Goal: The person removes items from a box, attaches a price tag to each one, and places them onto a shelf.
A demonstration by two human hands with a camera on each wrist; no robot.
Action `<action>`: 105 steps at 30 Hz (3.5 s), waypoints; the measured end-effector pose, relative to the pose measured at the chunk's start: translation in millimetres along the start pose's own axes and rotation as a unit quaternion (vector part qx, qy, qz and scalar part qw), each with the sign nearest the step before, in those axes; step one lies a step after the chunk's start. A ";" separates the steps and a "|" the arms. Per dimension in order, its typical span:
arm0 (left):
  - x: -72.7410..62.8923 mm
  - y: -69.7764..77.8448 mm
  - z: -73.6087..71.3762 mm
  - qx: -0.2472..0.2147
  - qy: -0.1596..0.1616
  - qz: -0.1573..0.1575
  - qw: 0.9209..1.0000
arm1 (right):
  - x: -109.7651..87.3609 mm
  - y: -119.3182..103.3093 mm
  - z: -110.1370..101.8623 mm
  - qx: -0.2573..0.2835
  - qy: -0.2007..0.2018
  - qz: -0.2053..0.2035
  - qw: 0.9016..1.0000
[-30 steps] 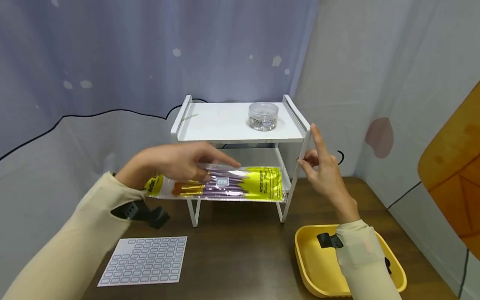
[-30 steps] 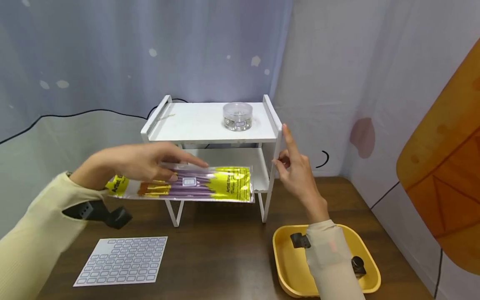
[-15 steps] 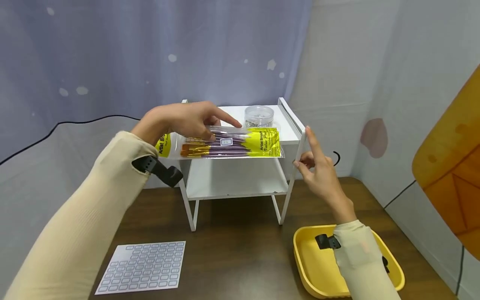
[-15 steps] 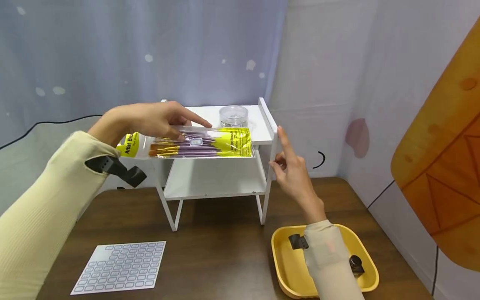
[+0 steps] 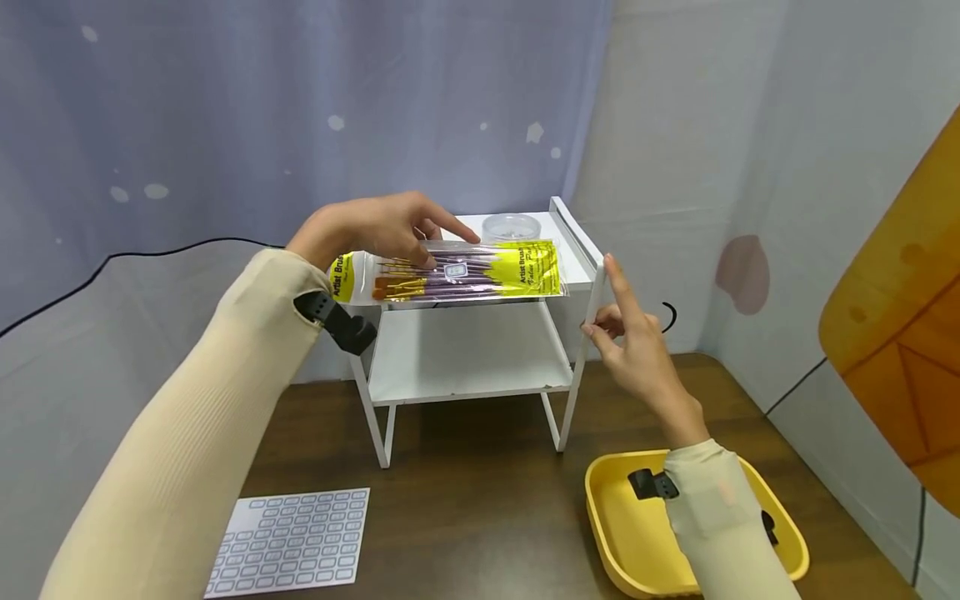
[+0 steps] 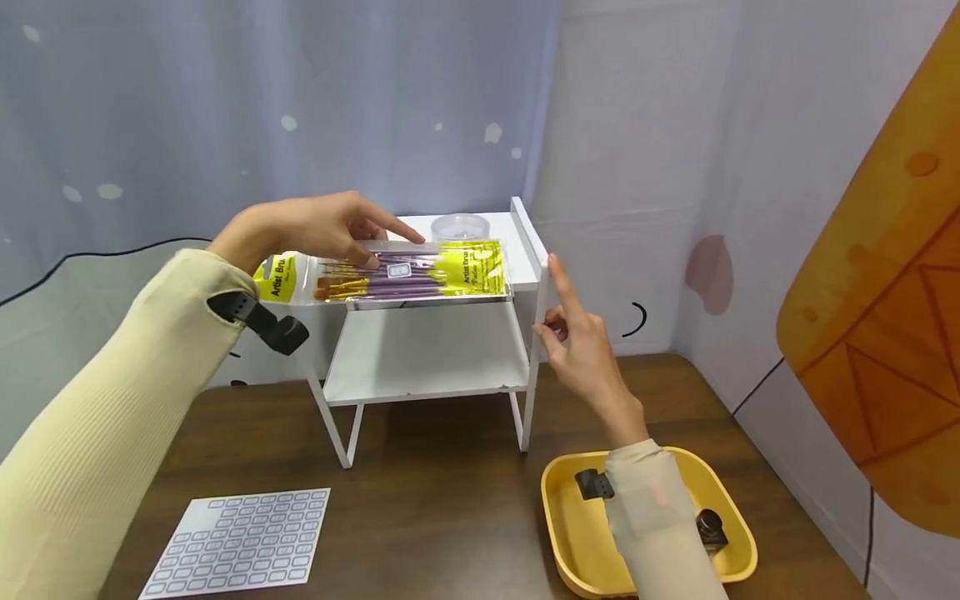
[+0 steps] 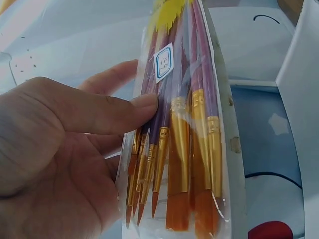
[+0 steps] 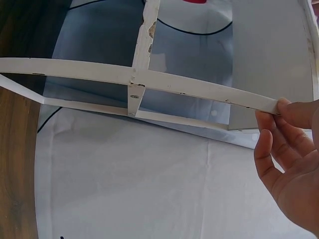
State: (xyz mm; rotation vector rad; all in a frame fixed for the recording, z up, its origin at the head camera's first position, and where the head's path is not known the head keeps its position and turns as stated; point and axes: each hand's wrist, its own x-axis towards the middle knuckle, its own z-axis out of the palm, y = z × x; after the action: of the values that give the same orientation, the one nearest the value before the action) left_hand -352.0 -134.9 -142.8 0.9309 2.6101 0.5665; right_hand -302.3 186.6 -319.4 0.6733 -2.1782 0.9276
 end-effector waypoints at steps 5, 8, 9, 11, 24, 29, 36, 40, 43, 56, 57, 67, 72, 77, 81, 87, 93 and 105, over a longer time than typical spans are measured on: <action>4.7 -3.4 -2.8 -0.008 -0.002 -0.003 1.000 | 1.2 -1.2 0.3 -0.002 0.001 0.001 1.000; 4.8 -5.1 -4.1 -0.016 -0.008 -0.002 1.000 | 1.0 -1.0 1.2 -0.003 -0.001 0.004 1.000; 4.3 -5.5 -4.4 -0.021 -0.009 -0.001 1.000 | 0.9 -0.9 1.4 -0.002 -0.001 0.006 1.000; 2.9 -6.4 -5.5 -0.036 -0.012 -0.003 0.999 | 0.8 -0.7 1.7 0.000 -0.002 0.007 1.000; 9.1 -9.1 -8.5 -0.059 -0.006 -0.042 0.997 | 3.4 -1.9 2.0 0.009 -0.007 0.010 1.000; 13.0 -6.5 -9.4 -0.047 -0.006 -0.048 0.998 | 3.0 -2.2 1.0 0.007 -0.006 0.010 1.000; 16.4 -3.2 -11.7 -0.047 -0.007 -0.052 0.998 | 4.5 -4.4 -0.5 0.004 -0.006 0.014 1.000; 18.3 -5.4 -12.0 -0.047 -0.006 -0.065 0.997 | 4.3 -5.3 -0.4 0.006 -0.008 0.013 1.000; 20.1 -8.4 -12.2 -0.040 -0.001 -0.075 0.996 | 3.7 -4.7 0.4 0.006 -0.008 0.012 1.000; 28.5 -9.8 -5.4 0.009 0.016 -0.111 0.994 | 3.1 -4.0 1.9 0.000 -0.006 0.011 1.000; 28.5 -10.1 -5.0 0.011 0.019 -0.112 0.993 | 2.9 -4.2 1.8 0.001 -0.005 0.011 1.000; 25.1 -10.7 -2.3 0.040 0.035 -0.112 0.992 | 3.6 -3.4 2.7 0.003 -0.006 0.012 1.000; 25.9 -9.8 -0.6 0.053 0.037 -0.119 0.991 | 3.8 -3.1 3.0 0.003 -0.008 0.013 1.000; 27.5 -7.5 0.9 0.073 0.048 -0.127 0.988 | 4.4 -2.6 2.8 0.002 -0.009 0.012 1.000; 30.3 -5.1 1.4 0.080 0.050 -0.139 0.986 | 3.8 -2.2 2.1 0.002 -0.006 0.014 1.000; 30.1 -5.5 1.3 0.100 0.059 -0.145 0.983 | 4.7 -1.0 3.2 0.001 -0.006 0.014 1.000; 28.0 -8.0 1.2 0.113 0.076 -0.141 0.981 | 6.5 -1.0 4.7 0.003 -0.006 0.008 1.000; 24.7 -7.7 0.2 0.111 0.084 -0.133 0.981 | 6.9 -0.6 4.4 0.005 -0.012 0.017 1.000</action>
State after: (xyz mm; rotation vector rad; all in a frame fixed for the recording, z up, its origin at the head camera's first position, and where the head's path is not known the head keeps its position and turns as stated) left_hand -374.4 -124.1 -150.3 0.5992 2.9329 0.2997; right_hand -308.0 181.6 -316.4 0.6570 -2.2128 0.9525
